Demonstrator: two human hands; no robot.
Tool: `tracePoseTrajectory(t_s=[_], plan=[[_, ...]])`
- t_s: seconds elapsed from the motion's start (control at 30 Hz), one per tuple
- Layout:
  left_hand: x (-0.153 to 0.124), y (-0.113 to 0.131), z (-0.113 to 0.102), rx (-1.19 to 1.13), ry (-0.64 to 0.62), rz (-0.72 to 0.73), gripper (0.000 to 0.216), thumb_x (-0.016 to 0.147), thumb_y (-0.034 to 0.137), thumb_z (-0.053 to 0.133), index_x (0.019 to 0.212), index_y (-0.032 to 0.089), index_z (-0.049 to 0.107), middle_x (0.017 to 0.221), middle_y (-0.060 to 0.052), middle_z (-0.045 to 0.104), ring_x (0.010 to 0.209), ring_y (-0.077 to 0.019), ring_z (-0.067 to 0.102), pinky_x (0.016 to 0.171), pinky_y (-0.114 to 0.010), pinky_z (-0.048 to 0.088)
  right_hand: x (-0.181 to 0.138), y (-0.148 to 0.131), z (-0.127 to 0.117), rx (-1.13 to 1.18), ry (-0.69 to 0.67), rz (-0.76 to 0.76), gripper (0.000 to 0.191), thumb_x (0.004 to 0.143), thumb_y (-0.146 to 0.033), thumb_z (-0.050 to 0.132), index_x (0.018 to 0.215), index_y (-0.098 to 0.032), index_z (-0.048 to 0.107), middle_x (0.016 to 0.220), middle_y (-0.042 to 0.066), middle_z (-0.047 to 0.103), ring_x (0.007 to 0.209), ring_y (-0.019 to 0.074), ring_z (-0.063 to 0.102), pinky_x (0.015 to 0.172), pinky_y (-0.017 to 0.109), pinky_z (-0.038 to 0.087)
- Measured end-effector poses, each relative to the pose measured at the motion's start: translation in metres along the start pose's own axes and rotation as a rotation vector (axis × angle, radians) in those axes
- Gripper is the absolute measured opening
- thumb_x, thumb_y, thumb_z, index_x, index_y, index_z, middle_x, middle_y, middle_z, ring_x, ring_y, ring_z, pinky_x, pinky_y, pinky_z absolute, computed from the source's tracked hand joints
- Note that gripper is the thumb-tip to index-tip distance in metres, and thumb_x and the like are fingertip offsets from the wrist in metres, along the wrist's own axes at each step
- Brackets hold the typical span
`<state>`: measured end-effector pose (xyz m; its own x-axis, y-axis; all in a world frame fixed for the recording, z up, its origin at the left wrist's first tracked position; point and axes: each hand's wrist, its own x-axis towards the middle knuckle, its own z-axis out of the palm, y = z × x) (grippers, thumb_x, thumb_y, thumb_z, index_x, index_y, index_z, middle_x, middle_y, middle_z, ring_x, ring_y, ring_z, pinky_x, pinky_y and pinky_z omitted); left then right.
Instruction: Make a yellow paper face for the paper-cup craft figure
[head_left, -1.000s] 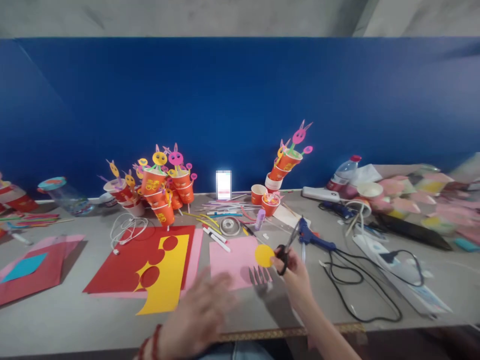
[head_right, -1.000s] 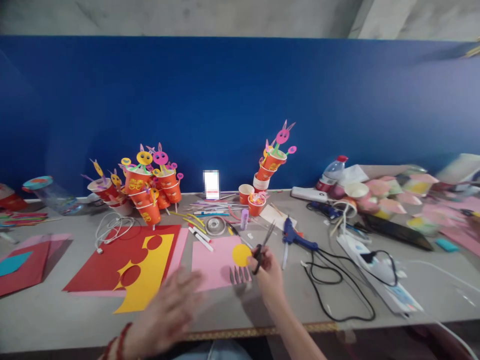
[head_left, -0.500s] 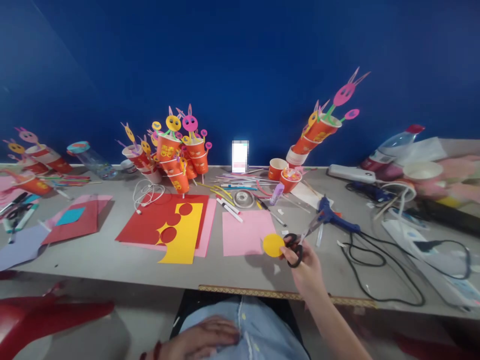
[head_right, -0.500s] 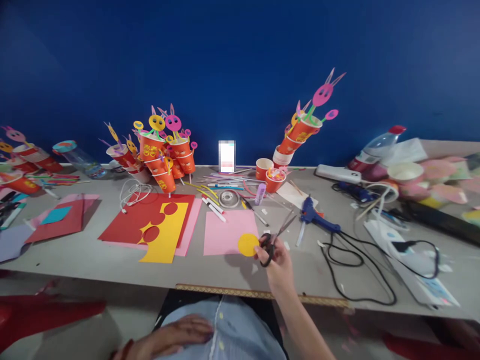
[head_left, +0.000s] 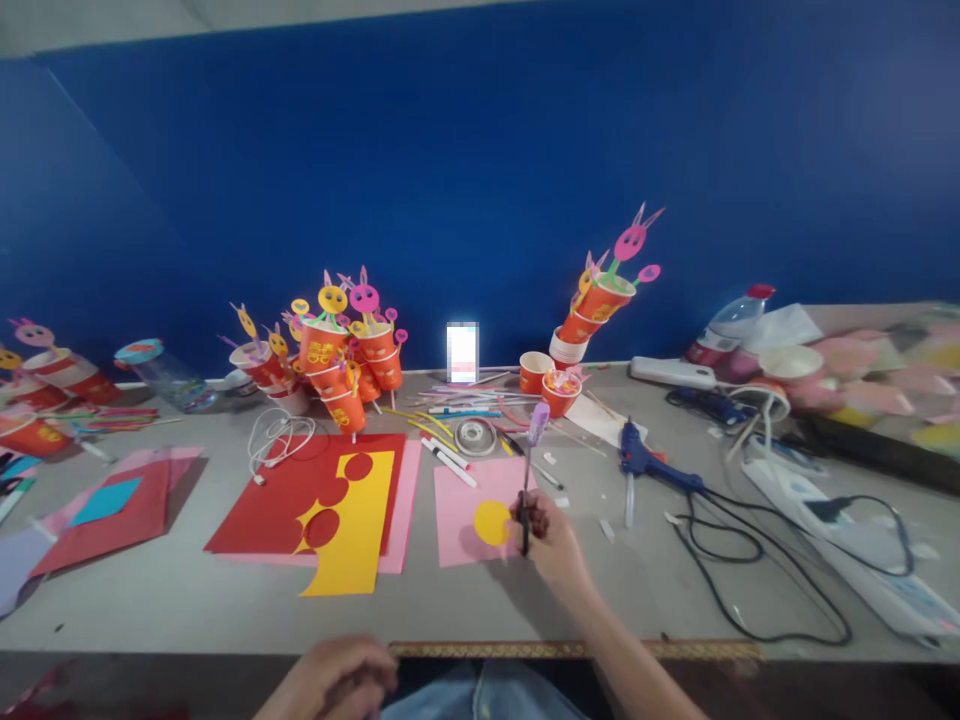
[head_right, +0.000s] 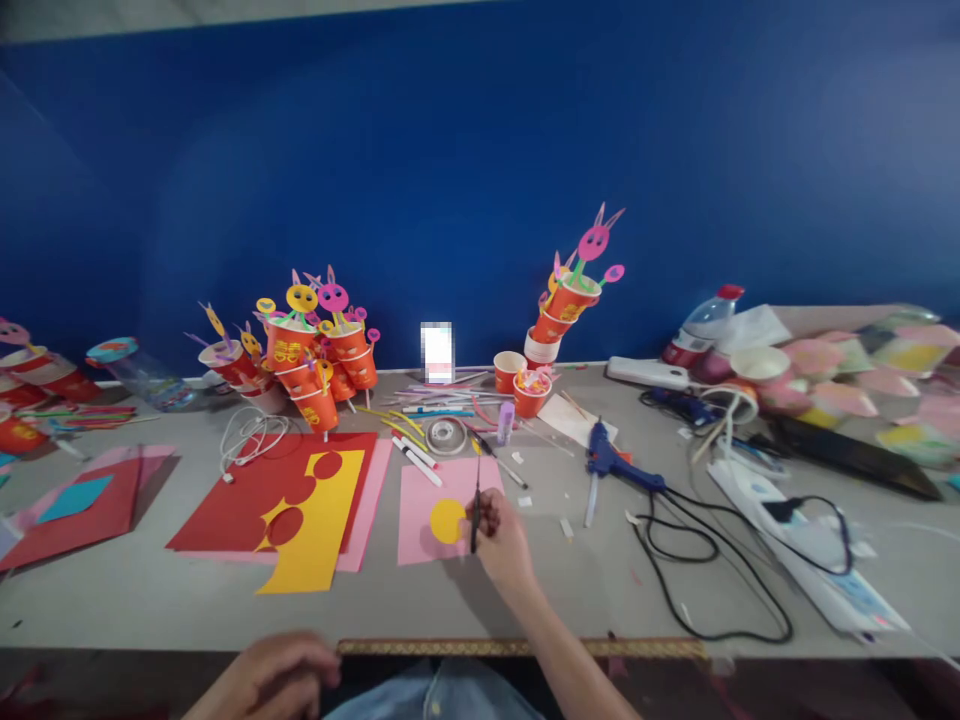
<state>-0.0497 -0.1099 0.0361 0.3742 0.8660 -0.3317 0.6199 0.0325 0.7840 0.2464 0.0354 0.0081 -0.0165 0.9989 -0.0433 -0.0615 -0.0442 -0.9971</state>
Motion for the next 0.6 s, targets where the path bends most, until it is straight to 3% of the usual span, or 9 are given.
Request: tracePoseTrajectory(t_s=[0.1, 0.17, 0.23, 0.37, 0.47, 0.6], plan=[[0.057, 0.031, -0.011, 0.105, 0.315, 0.178, 0.026, 0.098, 0.038, 0.051, 0.115, 0.024, 0.064, 0.104, -0.005, 0.07, 0.088, -0.0188, 0.067, 0.083, -0.028, 0.054, 0.01, 0.0, 0.02, -0.03, -0.021, -0.015, 0.015, 0.059, -0.022, 0.067, 0.07, -0.02, 0.057, 0.06, -0.004, 0.058, 0.048, 0.0108, 0.05, 0.045, 0.021, 0.04], [0.092, 0.046, -0.014, 0.205, 0.438, 0.271, 0.052, 0.089, 0.041, 0.065, 0.136, 0.022, 0.051, 0.125, -0.011, 0.063, 0.102, -0.024, 0.065, 0.087, -0.034, 0.055, 0.012, 0.0, 0.029, -0.039, -0.01, -0.024, 0.014, 0.06, -0.022, 0.066, 0.07, -0.02, 0.057, 0.062, -0.004, 0.06, 0.05, 0.0119, 0.052, 0.047, 0.022, 0.041], [0.119, 0.054, -0.015, 0.338, 0.518, 0.394, 0.064, 0.084, 0.045, 0.07, 0.138, 0.019, 0.047, 0.132, -0.016, 0.059, 0.118, -0.0309, 0.058, 0.098, -0.044, 0.05, 0.012, 0.0, 0.036, -0.026, 0.013, -0.017, 0.015, 0.061, -0.023, 0.067, 0.071, -0.02, 0.057, 0.063, -0.003, 0.06, 0.052, 0.0131, 0.054, 0.049, 0.023, 0.043], [0.149, 0.06, -0.013, 0.491, 0.489, 0.482, 0.039, 0.09, 0.038, 0.064, 0.123, 0.019, 0.053, 0.117, -0.012, 0.063, 0.109, -0.0301, 0.06, 0.095, -0.047, 0.05, 0.011, 0.007, 0.042, 0.032, 0.035, 0.002, 0.019, 0.061, -0.028, 0.069, 0.072, -0.02, 0.056, 0.063, -0.002, 0.059, 0.055, 0.0151, 0.055, 0.053, 0.025, 0.046], [0.155, 0.055, -0.011, 0.524, 0.447, 0.484, 0.034, 0.089, 0.033, 0.066, 0.117, 0.018, 0.054, 0.11, -0.009, 0.062, 0.101, -0.0283, 0.059, 0.09, -0.045, 0.051, 0.012, 0.01, 0.04, 0.003, 0.016, 0.003, 0.022, 0.064, -0.033, 0.07, 0.072, -0.02, 0.055, 0.064, -0.001, 0.06, 0.056, 0.0163, 0.057, 0.055, 0.026, 0.047], [0.163, 0.042, -0.009, 0.545, 0.442, 0.47, 0.031, 0.085, 0.025, 0.065, 0.114, 0.018, 0.056, 0.107, -0.01, 0.061, 0.1, -0.0286, 0.058, 0.089, -0.046, 0.05, 0.015, 0.003, 0.016, -0.243, -0.028, -0.045, 0.025, 0.076, -0.044, 0.064, 0.076, -0.021, 0.055, 0.063, -0.001, 0.06, 0.054, 0.0167, 0.057, 0.054, 0.026, 0.045]])
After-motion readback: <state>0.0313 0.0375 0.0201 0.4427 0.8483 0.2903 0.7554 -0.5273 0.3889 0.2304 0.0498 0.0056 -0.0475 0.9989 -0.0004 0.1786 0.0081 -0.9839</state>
